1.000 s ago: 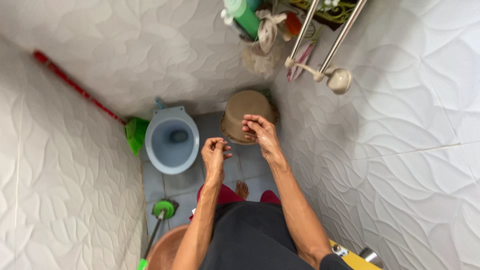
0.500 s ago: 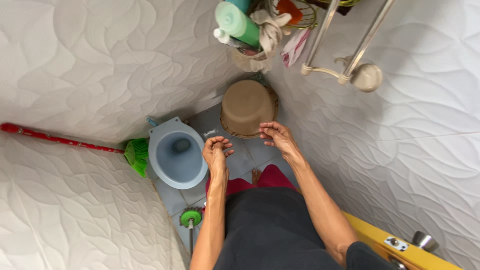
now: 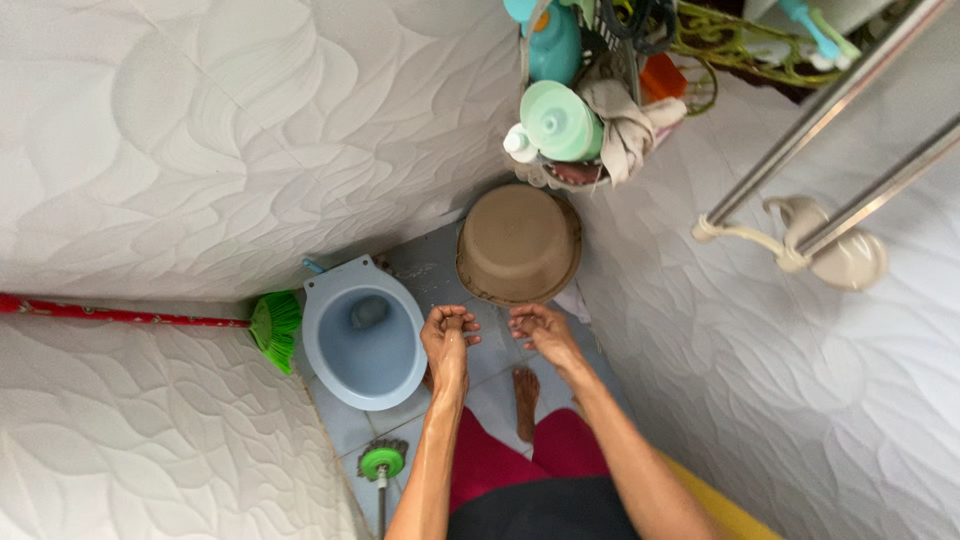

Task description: The person washes their hands and a dipper with water in a basin, arranges items on a wall-mounted rack, and scrubs the bathroom floor around the toilet using a brush.

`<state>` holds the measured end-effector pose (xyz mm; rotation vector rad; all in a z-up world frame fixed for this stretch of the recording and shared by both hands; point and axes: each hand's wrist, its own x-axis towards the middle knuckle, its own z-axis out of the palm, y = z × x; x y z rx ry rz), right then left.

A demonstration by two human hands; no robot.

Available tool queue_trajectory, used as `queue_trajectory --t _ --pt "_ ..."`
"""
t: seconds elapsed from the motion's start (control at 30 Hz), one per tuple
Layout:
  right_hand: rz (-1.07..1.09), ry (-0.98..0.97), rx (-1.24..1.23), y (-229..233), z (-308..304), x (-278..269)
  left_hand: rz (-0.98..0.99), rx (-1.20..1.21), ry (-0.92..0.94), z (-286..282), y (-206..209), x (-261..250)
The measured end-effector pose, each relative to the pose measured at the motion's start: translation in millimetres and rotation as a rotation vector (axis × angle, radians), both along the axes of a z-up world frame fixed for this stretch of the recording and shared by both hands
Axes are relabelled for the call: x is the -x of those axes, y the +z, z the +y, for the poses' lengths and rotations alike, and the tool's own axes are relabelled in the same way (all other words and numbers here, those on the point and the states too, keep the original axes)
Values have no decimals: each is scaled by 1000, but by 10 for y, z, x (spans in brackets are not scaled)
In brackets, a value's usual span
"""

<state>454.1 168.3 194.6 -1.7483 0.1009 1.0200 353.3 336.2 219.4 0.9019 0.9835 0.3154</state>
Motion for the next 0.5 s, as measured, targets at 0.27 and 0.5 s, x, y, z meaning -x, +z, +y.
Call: queue_trajectory --t 0.27,0.5 --pt "26 156 -99 -1027 215 -170 11 -4 100 -237 -1183 -55" --pt "-115 289 2 -1120 511 -358 181 159 180 -302 -1618 121"
